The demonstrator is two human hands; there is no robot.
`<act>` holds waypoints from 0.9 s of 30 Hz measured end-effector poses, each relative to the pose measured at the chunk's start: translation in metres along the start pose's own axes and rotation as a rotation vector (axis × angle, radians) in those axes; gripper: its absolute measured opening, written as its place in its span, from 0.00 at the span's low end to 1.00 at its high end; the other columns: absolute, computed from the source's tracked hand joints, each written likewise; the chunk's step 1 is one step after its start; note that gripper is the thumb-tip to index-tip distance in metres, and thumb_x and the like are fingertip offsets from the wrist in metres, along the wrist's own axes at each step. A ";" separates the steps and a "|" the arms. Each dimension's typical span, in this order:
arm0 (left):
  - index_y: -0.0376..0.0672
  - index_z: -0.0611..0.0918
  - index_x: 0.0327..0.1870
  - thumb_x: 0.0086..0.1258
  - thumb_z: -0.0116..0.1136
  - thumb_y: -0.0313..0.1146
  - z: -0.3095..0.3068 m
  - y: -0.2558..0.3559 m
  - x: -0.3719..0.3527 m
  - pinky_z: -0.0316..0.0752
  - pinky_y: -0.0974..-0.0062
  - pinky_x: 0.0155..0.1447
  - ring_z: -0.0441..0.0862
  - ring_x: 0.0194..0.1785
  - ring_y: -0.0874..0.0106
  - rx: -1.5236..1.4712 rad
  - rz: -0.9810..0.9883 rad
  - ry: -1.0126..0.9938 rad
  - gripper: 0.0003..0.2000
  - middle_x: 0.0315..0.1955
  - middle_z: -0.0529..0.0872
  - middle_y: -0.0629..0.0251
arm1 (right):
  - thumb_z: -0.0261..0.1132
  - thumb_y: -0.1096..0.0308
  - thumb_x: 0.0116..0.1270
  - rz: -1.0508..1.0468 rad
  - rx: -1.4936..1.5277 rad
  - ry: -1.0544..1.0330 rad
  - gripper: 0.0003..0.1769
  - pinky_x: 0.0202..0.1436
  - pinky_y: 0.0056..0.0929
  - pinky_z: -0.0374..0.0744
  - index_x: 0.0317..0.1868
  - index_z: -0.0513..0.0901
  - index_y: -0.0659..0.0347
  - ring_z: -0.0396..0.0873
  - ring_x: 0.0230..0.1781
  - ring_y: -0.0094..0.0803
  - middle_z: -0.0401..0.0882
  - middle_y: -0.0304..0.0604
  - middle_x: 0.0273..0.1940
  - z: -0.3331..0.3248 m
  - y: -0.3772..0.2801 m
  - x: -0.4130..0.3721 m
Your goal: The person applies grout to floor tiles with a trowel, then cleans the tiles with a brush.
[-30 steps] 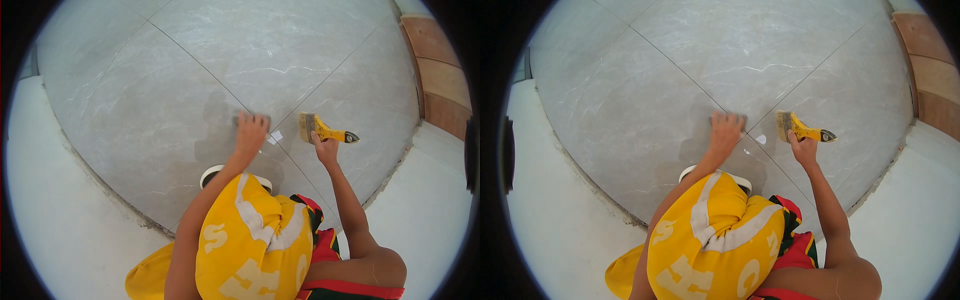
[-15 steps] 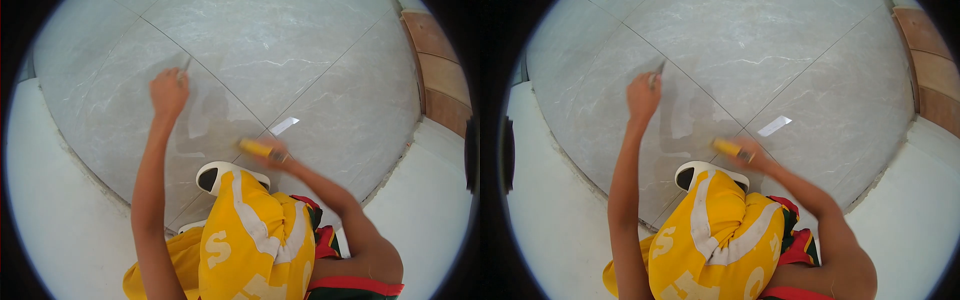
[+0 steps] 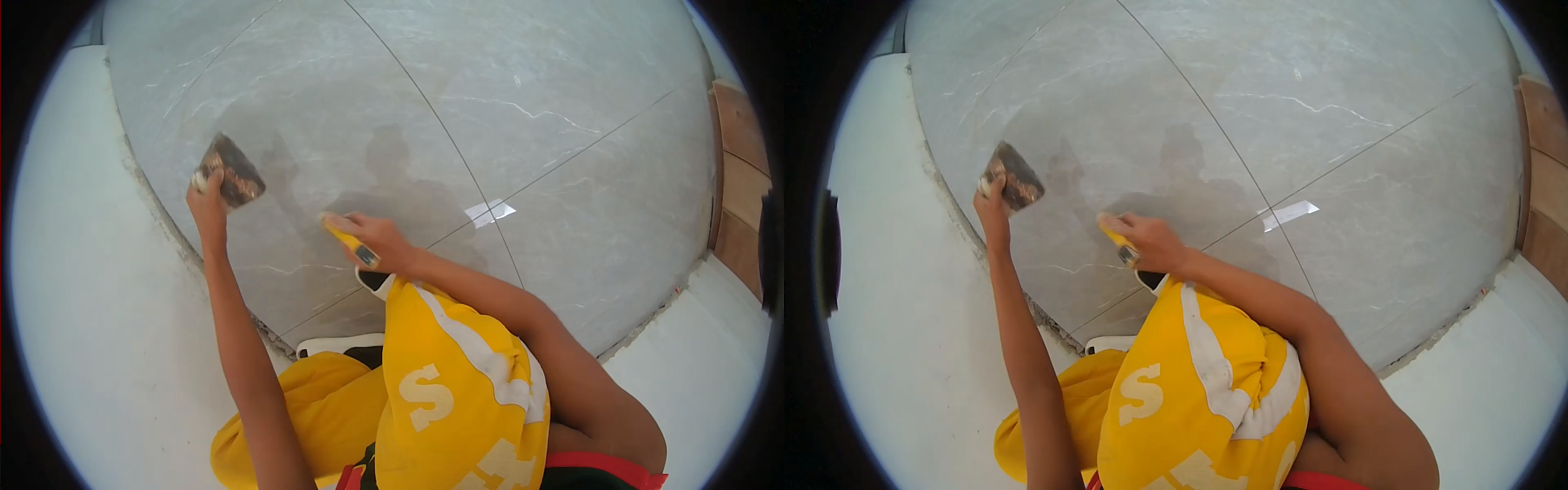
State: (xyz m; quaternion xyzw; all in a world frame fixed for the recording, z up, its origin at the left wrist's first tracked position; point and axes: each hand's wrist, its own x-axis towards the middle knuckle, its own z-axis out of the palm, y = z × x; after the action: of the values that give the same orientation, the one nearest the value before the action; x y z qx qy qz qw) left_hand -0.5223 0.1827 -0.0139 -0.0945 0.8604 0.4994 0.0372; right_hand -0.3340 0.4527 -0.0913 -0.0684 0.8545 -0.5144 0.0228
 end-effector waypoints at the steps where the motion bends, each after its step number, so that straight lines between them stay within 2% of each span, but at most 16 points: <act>1: 0.33 0.81 0.37 0.66 0.60 0.36 -0.008 -0.011 -0.007 0.70 0.74 0.38 0.74 0.32 0.76 0.008 -0.019 -0.017 0.12 0.29 0.81 0.67 | 0.67 0.61 0.61 -0.035 0.119 -0.154 0.30 0.61 0.41 0.74 0.64 0.73 0.58 0.76 0.58 0.45 0.76 0.52 0.58 -0.009 0.002 -0.003; 2: 0.34 0.80 0.37 0.66 0.60 0.36 -0.022 -0.025 -0.019 0.70 0.73 0.38 0.74 0.32 0.75 0.017 -0.042 -0.020 0.12 0.29 0.81 0.66 | 0.64 0.61 0.65 0.085 0.041 -0.032 0.29 0.60 0.39 0.75 0.65 0.72 0.59 0.77 0.57 0.44 0.77 0.51 0.58 -0.049 0.019 -0.003; 4: 0.34 0.80 0.36 0.65 0.60 0.36 -0.055 -0.065 -0.039 0.71 0.73 0.39 0.74 0.32 0.75 0.172 -0.102 0.012 0.11 0.29 0.81 0.65 | 0.58 0.63 0.72 0.179 -0.393 0.199 0.16 0.43 0.34 0.79 0.55 0.77 0.63 0.80 0.41 0.36 0.82 0.43 0.45 -0.150 0.101 -0.017; 6: 0.34 0.80 0.35 0.63 0.61 0.36 -0.092 -0.107 -0.071 0.72 0.72 0.39 0.75 0.33 0.74 0.316 -0.177 0.125 0.12 0.29 0.82 0.64 | 0.59 0.57 0.72 0.308 -0.966 0.337 0.16 0.30 0.36 0.75 0.47 0.79 0.63 0.78 0.29 0.35 0.82 0.45 0.35 -0.296 0.201 -0.041; 7: 0.34 0.80 0.35 0.63 0.61 0.37 -0.100 -0.120 -0.088 0.72 0.71 0.39 0.76 0.32 0.73 0.299 -0.194 0.218 0.12 0.29 0.83 0.62 | 0.60 0.53 0.71 0.645 -0.939 0.365 0.19 0.31 0.37 0.75 0.44 0.80 0.63 0.78 0.30 0.36 0.81 0.46 0.36 -0.358 0.206 -0.043; 8: 0.34 0.80 0.35 0.63 0.62 0.38 -0.112 -0.138 -0.096 0.73 0.70 0.39 0.77 0.32 0.72 0.323 -0.185 0.266 0.13 0.28 0.83 0.62 | 0.61 0.51 0.69 0.772 -0.939 0.300 0.23 0.31 0.36 0.76 0.50 0.79 0.65 0.79 0.30 0.37 0.83 0.48 0.37 -0.416 0.228 -0.054; 9: 0.34 0.80 0.36 0.63 0.62 0.39 -0.121 -0.157 -0.108 0.73 0.69 0.39 0.77 0.32 0.71 0.342 -0.185 0.308 0.14 0.28 0.83 0.61 | 0.62 0.55 0.69 0.019 -0.888 0.510 0.26 0.28 0.34 0.77 0.59 0.76 0.65 0.78 0.26 0.34 0.84 0.48 0.41 -0.426 0.203 -0.048; 10: 0.33 0.80 0.36 0.62 0.62 0.40 -0.127 -0.168 -0.123 0.73 0.68 0.39 0.78 0.31 0.70 0.361 -0.201 0.343 0.15 0.28 0.83 0.60 | 0.62 0.60 0.69 0.164 -0.564 0.537 0.28 0.35 0.32 0.79 0.65 0.72 0.65 0.80 0.31 0.31 0.83 0.48 0.45 -0.430 0.181 -0.048; 12: 0.33 0.80 0.36 0.63 0.62 0.43 -0.098 -0.139 -0.122 0.73 0.65 0.39 0.79 0.31 0.66 0.450 -0.248 0.343 0.17 0.27 0.82 0.56 | 0.63 0.65 0.68 0.609 -0.345 0.487 0.28 0.38 0.27 0.79 0.66 0.71 0.66 0.79 0.38 0.27 0.81 0.46 0.48 -0.404 0.108 -0.043; 13: 0.33 0.79 0.34 0.63 0.63 0.44 -0.077 -0.137 -0.113 0.73 0.64 0.40 0.78 0.34 0.63 0.472 -0.341 0.237 0.18 0.28 0.81 0.55 | 0.63 0.65 0.68 0.574 -0.284 0.501 0.28 0.34 0.24 0.78 0.66 0.71 0.66 0.80 0.37 0.26 0.81 0.46 0.48 -0.387 0.098 -0.036; 15: 0.34 0.78 0.31 0.63 0.63 0.48 0.014 -0.100 -0.097 0.72 0.61 0.37 0.77 0.31 0.61 0.455 -0.183 0.216 0.20 0.25 0.79 0.56 | 0.62 0.67 0.68 0.504 -0.165 0.528 0.28 0.27 0.19 0.77 0.67 0.69 0.65 0.81 0.35 0.24 0.81 0.48 0.48 -0.348 0.094 -0.030; 17: 0.41 0.80 0.36 0.61 0.62 0.46 0.122 -0.048 -0.103 0.75 0.59 0.41 0.82 0.37 0.53 0.245 -0.029 0.069 0.15 0.32 0.84 0.52 | 0.64 0.68 0.66 0.255 -0.059 0.520 0.29 0.30 0.18 0.77 0.66 0.70 0.66 0.80 0.42 0.24 0.79 0.48 0.51 -0.299 0.094 -0.006; 19: 0.44 0.78 0.45 0.62 0.58 0.42 0.190 0.009 -0.109 0.75 0.54 0.42 0.81 0.38 0.48 0.170 -0.038 -0.225 0.14 0.30 0.84 0.50 | 0.64 0.72 0.65 0.483 0.107 0.360 0.29 0.44 0.22 0.79 0.66 0.70 0.67 0.78 0.48 0.27 0.77 0.48 0.55 -0.255 0.044 0.032; 22: 0.43 0.78 0.39 0.62 0.57 0.41 0.182 0.007 -0.089 0.75 0.53 0.41 0.81 0.39 0.47 0.244 0.140 -0.299 0.12 0.30 0.83 0.49 | 0.63 0.75 0.64 0.194 0.046 0.308 0.29 0.57 0.26 0.74 0.66 0.70 0.69 0.76 0.52 0.29 0.77 0.49 0.55 -0.243 0.017 0.047; 25: 0.38 0.79 0.33 0.62 0.61 0.45 0.050 -0.052 -0.074 0.74 0.60 0.33 0.82 0.30 0.57 0.359 -0.141 -0.152 0.16 0.26 0.83 0.54 | 0.62 0.76 0.64 0.284 0.123 0.301 0.28 0.61 0.27 0.71 0.66 0.70 0.70 0.76 0.53 0.29 0.77 0.50 0.56 -0.259 0.021 0.034; 27: 0.38 0.78 0.32 0.62 0.64 0.43 -0.027 -0.105 -0.115 0.75 0.64 0.33 0.82 0.28 0.60 0.374 -0.064 0.088 0.15 0.26 0.83 0.52 | 0.62 0.76 0.64 0.299 0.090 0.310 0.28 0.62 0.27 0.71 0.66 0.70 0.70 0.75 0.54 0.30 0.77 0.50 0.57 -0.259 0.032 0.038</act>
State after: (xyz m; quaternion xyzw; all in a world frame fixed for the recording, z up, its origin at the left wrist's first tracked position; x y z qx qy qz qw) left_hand -0.3879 0.1230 -0.0717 -0.1348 0.9356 0.3246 0.0324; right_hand -0.4026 0.6889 0.0035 0.1400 0.8247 -0.5472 -0.0299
